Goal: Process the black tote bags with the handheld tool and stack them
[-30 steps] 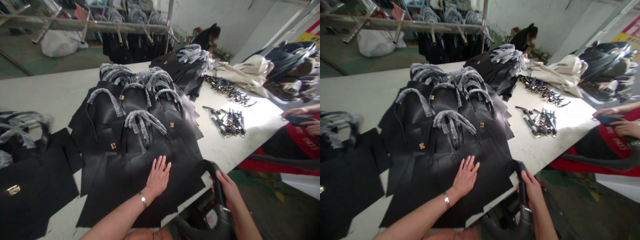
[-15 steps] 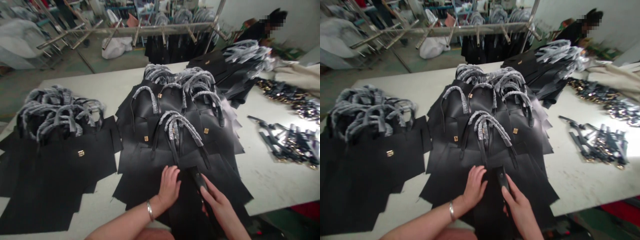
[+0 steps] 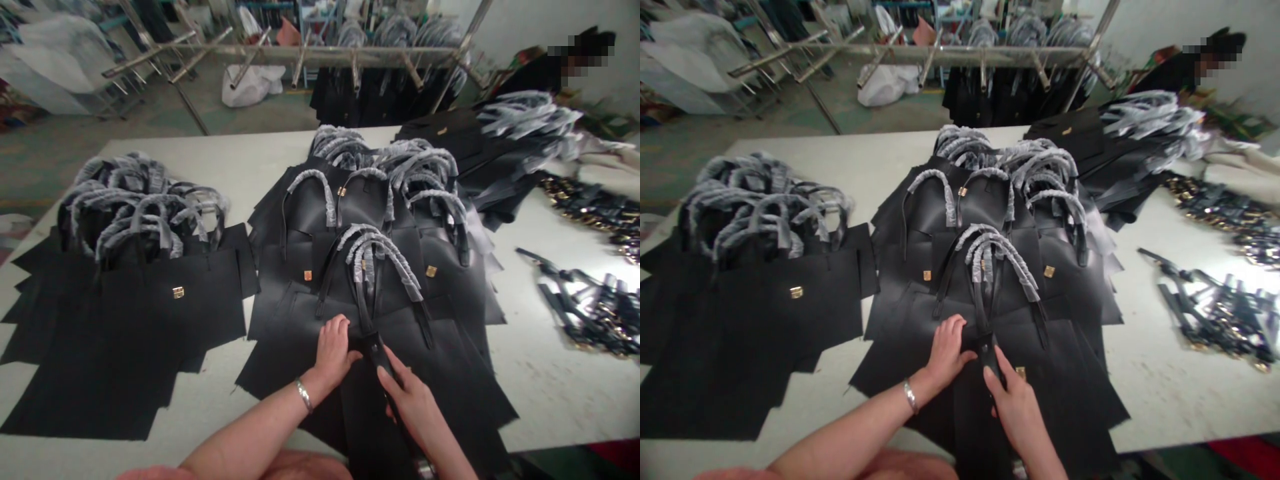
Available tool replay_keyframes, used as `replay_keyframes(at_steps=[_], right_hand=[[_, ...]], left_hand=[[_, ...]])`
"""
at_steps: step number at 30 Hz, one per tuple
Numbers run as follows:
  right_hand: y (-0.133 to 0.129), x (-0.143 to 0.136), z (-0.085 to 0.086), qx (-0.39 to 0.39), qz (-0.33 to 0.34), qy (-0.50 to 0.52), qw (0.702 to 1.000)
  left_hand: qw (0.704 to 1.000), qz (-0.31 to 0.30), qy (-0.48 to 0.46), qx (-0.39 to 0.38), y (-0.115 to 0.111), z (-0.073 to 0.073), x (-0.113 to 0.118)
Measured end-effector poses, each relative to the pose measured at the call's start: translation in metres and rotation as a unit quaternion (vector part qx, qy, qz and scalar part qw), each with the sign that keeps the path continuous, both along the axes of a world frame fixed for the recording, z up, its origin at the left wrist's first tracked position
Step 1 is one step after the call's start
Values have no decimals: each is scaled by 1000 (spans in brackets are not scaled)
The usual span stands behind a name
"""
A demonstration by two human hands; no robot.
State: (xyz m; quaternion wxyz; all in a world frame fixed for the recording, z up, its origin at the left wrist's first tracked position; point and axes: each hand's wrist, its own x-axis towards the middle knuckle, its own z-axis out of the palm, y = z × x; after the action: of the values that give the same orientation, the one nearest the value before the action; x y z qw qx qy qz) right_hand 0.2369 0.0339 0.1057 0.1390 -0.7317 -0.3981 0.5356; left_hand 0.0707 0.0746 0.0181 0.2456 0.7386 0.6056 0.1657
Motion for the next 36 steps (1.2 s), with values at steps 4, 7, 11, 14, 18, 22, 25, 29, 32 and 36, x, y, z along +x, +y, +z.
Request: replay_keyframes(at_steps=[4, 7, 11, 14, 18, 22, 25, 29, 32, 36], right_hand=[[10, -6, 5, 32, -23, 3, 999], [17, -2, 10, 81, -105, 22, 991], [-5, 20, 12, 62, -157, 52, 984], [-29, 29, 3, 7, -115, 48, 992], [-32, 15, -10, -17, -46, 36, 998], [-12, -4, -9, 58, -47, -5, 997], [-6, -11, -2, 62, -17, 16, 998], [-6, -24, 4, -20, 80, 59, 995], [1, -38, 4, -9, 114, 46, 992], [5, -49, 4, 30, 107, 21, 994]], left_hand=[[1000, 2, 0, 8, 2, -4, 1], [1000, 2, -7, 12, 4, -6, -3], [997, -38, -42, 47, -14, -9, -22], [982, -162, -64, 71, -45, -14, -37], [951, -301, -56, 44, -82, -25, -42], [947, -318, -20, 50, -93, -34, -41], [941, -332, -18, 62, -92, -35, -42], [936, -344, -39, 68, -90, -32, -42], [935, -344, -49, 64, -87, -28, -40], [936, -344, -45, 58, -85, -22, -39]])
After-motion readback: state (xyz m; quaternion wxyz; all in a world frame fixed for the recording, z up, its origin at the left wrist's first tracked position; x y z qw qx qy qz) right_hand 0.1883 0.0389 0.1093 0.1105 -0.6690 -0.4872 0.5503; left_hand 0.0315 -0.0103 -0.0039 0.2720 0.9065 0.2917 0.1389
